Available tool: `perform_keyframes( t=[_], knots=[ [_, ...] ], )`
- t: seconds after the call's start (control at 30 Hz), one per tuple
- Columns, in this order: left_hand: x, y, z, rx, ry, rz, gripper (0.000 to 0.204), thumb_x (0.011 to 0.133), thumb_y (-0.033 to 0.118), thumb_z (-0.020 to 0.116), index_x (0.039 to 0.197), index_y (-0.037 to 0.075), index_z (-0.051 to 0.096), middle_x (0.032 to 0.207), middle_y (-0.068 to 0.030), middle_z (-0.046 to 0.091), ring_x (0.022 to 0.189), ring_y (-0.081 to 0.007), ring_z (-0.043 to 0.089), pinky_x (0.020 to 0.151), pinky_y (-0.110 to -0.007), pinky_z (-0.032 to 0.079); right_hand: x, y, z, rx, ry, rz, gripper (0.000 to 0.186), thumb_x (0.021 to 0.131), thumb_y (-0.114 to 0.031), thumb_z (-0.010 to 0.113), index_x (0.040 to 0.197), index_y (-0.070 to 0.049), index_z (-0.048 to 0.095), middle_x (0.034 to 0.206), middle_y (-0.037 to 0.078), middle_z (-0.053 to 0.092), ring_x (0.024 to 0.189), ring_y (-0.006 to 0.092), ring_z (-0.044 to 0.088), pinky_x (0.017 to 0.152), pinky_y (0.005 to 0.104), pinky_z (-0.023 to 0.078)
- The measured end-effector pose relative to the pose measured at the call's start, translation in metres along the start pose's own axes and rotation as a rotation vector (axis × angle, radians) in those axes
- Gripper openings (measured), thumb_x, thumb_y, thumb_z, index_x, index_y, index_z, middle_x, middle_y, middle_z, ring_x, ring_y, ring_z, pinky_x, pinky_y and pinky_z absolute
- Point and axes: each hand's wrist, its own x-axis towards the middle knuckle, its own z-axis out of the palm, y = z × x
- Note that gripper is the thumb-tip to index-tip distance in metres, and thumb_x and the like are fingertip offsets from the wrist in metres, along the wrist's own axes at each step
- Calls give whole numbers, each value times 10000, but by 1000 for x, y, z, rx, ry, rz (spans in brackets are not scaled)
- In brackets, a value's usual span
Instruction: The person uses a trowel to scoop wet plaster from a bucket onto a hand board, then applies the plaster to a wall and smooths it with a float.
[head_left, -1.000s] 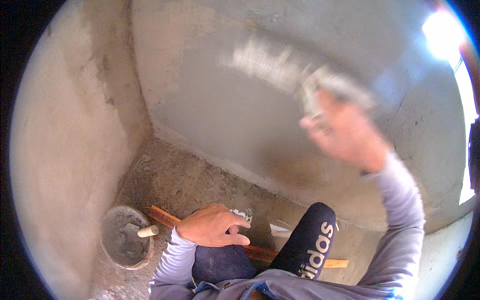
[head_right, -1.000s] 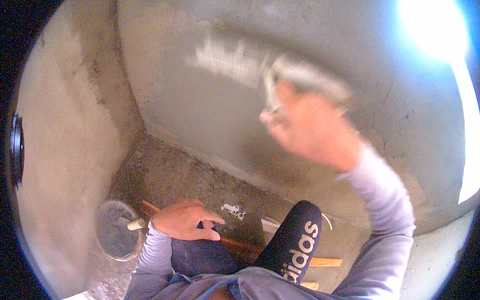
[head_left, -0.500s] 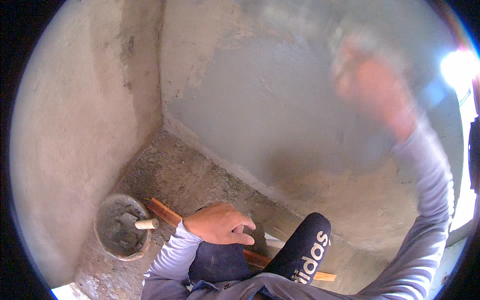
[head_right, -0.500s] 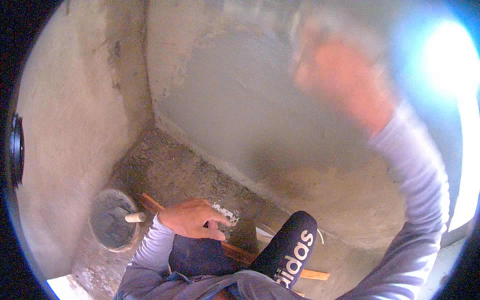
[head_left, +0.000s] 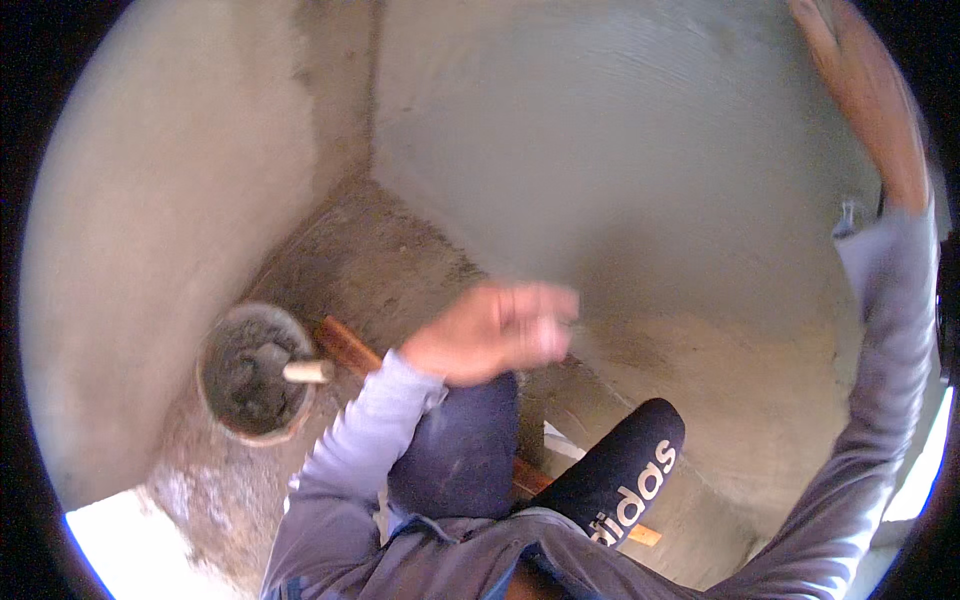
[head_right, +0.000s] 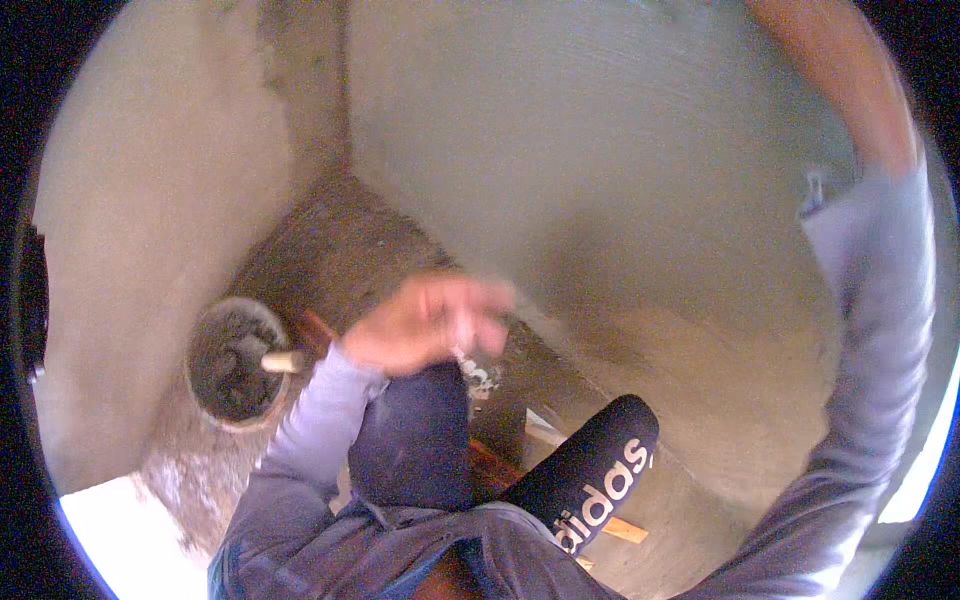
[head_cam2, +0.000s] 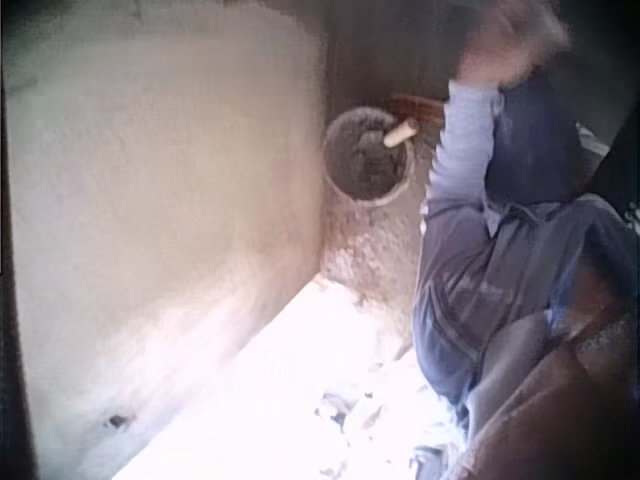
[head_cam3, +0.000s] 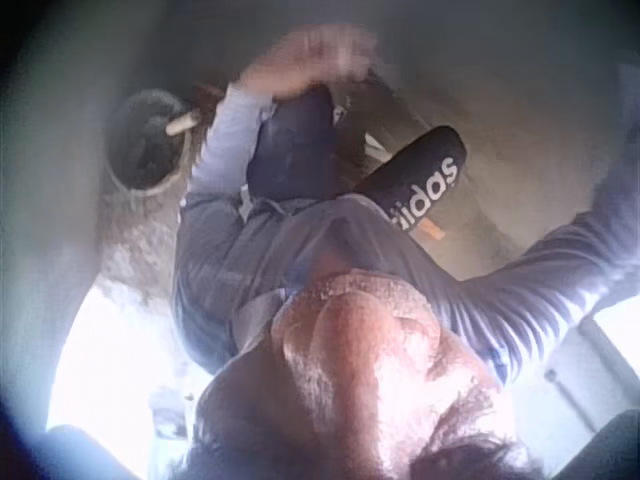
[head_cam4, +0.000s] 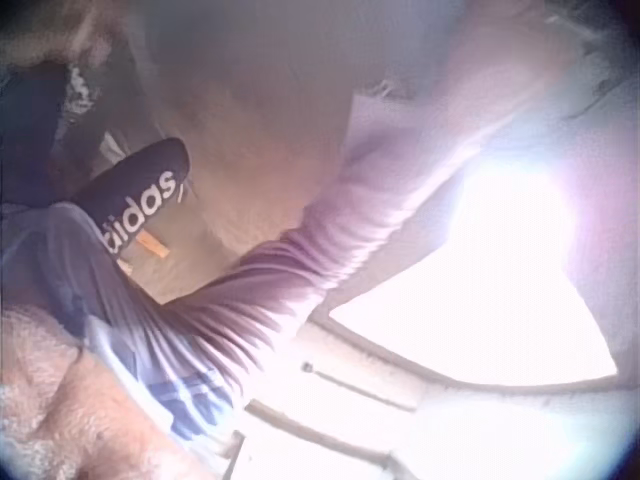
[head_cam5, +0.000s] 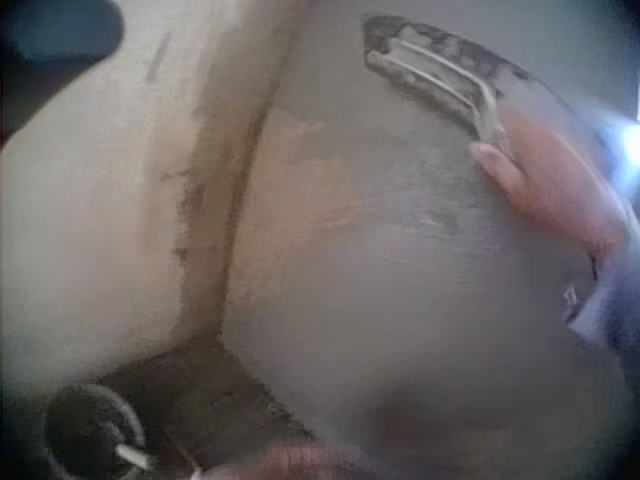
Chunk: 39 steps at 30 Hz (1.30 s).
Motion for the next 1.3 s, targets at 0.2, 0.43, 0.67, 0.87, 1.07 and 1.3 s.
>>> perform_keyframes(
  t=[0.2, 0.43, 0.67, 0.87, 1.07, 1.3],
  knots=[
    [64, 0, -9, -441, 653, 283, 553, 980, 499, 354, 1283, 61, 503, 1199, -94, 582, 1097, -187, 540, 916, -336, 438, -149, -138, 84, 593, -284, -74, 289, 885, -302, 564, 966, -47, 456, 724, 197, 633, 584, 393, 623, 513, 502, 482],
    [64, -93, -93, -303, 1119, 394, 394, 1002, 325, 339, 915, 29, 584, 762, -102, 629, 649, -186, 584, 620, -329, 500, -233, -218, 120, 887, -317, -213, 480, 873, -161, 543, 1308, -17, 402, 1140, 281, 545, 1118, 373, 524, 932, 450, 431],
    [102, -58, -203, -125, 1305, 549, 401, 965, 291, 455, 652, 45, 503, 537, -33, 478, 455, -133, 457, 427, -298, 338, -305, -56, 64, 1148, -921, 43, 417, 835, -129, 640, 1241, -84, 552, 1164, 207, 602, 1047, 391, 587, 903, 424, 473],
    [171, 16, -264, 345, 1237, 255, 256, 890, 228, 579, 1021, 25, 662, 818, -108, 665, 629, -197, 615, 552, -337, 485, -478, 100, 6, 715, -864, 486, 331, 905, -133, 571, 1223, -41, 577, 1047, 162, 657, 960, 307, 626, 864, 386, 481],
    [181, -74, -122, 790, 853, 427, 340, 894, 309, 568, 1026, 14, 675, 984, -189, 676, 944, -288, 651, 841, -378, 494, -479, 86, -4, 1022, -787, 1001, 324, 925, -135, 543, 1222, -9, 575, 940, 135, 671, 803, 183, 642, 736, 303, 512],
    [46, 17, -72, -79, 842, 293, 393, 879, 440, 605, 720, 81, 586, 528, -18, 493, 462, -130, 471, 461, -301, 402, -318, -22, 40, 1179, -1030, 51, 289, 883, -182, 578, 1124, -34, 636, 1001, 151, 682, 862, 298, 666, 794, 352, 497]
  ],
)
